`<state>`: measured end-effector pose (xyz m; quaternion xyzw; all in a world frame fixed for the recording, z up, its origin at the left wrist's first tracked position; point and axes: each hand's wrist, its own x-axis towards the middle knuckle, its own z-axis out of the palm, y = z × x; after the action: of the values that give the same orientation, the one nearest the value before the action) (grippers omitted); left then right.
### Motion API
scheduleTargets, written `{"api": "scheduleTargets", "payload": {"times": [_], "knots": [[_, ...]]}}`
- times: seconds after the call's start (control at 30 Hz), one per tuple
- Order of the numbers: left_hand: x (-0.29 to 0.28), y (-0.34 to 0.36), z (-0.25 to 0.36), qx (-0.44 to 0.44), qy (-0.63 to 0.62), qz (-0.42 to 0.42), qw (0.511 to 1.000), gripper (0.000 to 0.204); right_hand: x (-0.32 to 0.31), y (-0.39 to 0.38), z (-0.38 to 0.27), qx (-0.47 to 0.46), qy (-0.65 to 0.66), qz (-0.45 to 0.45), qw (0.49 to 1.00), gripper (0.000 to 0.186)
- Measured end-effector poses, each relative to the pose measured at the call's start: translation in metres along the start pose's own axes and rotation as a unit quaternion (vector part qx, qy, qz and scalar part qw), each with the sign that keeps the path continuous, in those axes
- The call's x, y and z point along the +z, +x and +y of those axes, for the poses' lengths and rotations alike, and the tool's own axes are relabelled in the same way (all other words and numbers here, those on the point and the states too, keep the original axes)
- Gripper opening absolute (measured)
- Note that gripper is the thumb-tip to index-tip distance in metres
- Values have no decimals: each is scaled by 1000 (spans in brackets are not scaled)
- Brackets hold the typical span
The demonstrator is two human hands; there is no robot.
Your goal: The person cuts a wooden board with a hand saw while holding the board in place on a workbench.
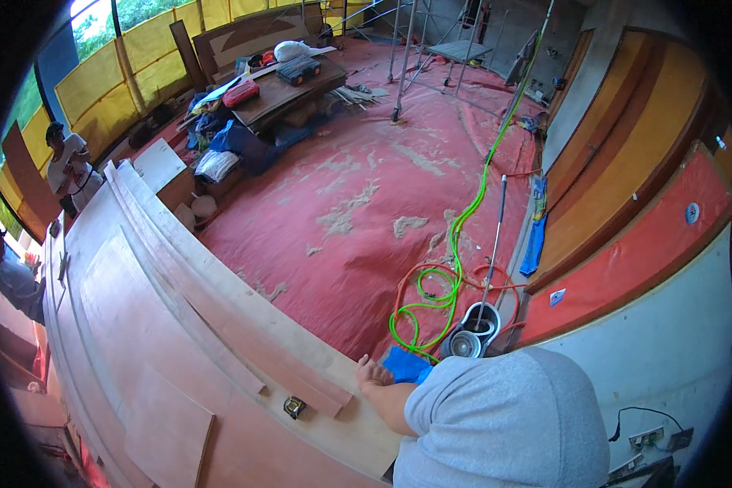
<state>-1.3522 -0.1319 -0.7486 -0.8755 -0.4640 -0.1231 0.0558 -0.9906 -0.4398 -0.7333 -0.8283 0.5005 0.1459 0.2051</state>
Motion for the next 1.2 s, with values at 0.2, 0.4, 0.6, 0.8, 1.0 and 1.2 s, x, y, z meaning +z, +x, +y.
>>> {"api": "scheduleTargets", "payload": {"times": [0.2,0.4,0.6,0.8,1.0,1.2], "knots": [[2,2,2,2,-3,1,1000,72,0,-2,0,-4,-3,-3,1000,69],[3,3,2,1,-13,-1,1000,73,1,-3,-1,-8,-11,-1,1000,69],[4,-2,0,-6,-12,-1,1000,74,2,-5,-3,-15,-15,2,1000,69],[6,-6,-1,-11,-13,1,1000,75,4,-6,0,-20,-18,2,1000,69],[6,-6,-2,-13,-15,1,1000,76,5,-7,0,-23,-21,4,1000,69],[5,-7,-5,-18,-16,1,1000,77,5,-9,0,-23,-21,7,999,70]]}}
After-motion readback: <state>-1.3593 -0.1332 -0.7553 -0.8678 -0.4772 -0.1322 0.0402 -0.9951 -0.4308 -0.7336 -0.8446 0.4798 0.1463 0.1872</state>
